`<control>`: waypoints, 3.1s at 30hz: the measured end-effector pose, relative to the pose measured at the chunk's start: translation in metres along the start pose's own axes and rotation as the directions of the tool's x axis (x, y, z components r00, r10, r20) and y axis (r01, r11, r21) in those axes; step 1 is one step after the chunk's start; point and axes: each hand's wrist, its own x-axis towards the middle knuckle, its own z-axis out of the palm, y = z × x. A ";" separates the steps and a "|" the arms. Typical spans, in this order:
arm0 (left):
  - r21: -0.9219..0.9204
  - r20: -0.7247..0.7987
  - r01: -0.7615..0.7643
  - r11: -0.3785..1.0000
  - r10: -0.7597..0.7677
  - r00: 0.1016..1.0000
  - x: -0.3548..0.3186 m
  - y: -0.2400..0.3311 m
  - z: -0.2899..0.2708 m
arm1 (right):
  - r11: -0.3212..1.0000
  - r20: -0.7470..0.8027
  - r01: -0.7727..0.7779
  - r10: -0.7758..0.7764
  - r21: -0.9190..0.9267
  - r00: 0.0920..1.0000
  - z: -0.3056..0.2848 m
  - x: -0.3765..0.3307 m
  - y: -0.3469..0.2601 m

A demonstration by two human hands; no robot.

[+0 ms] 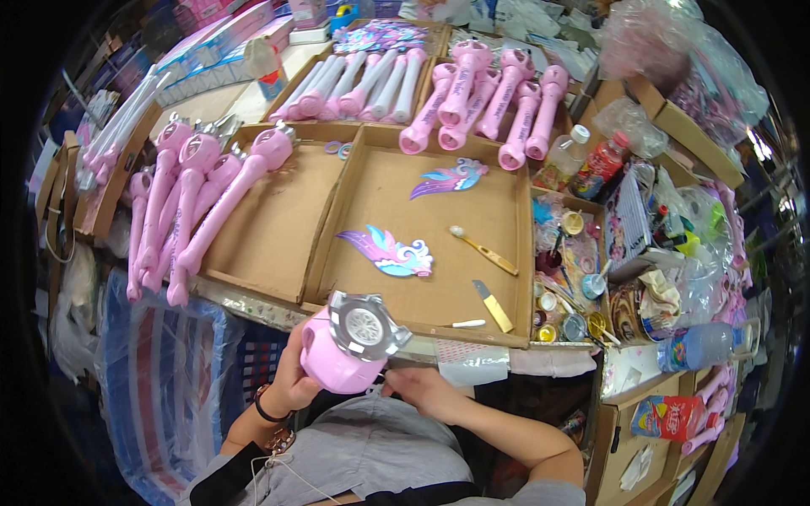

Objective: The person assembles pink bubble wands by inserting a silver crown piece into the top, attaching a colorful wing sticker to the side, and using a small tool to adjust internal components. The person handles multiple wands one at a time, repeating the same steps for each unit.

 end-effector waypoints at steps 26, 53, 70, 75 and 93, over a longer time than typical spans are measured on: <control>-0.463 0.344 0.462 0.757 -0.327 0.880 0.008 -0.035 -0.002 | 0.821 0.664 -0.328 -0.080 0.467 0.744 -0.010 -0.005 0.033; -0.523 -0.037 0.329 0.786 -0.407 0.913 0.057 0.004 -0.003 | 0.035 0.029 0.244 -0.966 -0.969 0.256 -0.007 -0.018 -0.048; -0.226 -0.210 0.192 0.955 -0.240 0.948 0.046 0.004 0.013 | 0.036 0.070 0.275 -0.928 -0.961 0.367 -0.013 -0.005 -0.037; -0.125 -0.210 0.170 0.977 -0.194 0.958 0.045 0.006 0.021 | 0.053 0.118 0.321 -0.863 -0.946 0.492 -0.018 -0.009 -0.032; -0.123 -0.060 0.218 0.968 -0.227 0.972 0.038 -0.009 0.014 | 0.976 0.122 -0.067 0.042 0.207 0.992 -0.017 -0.010 -0.018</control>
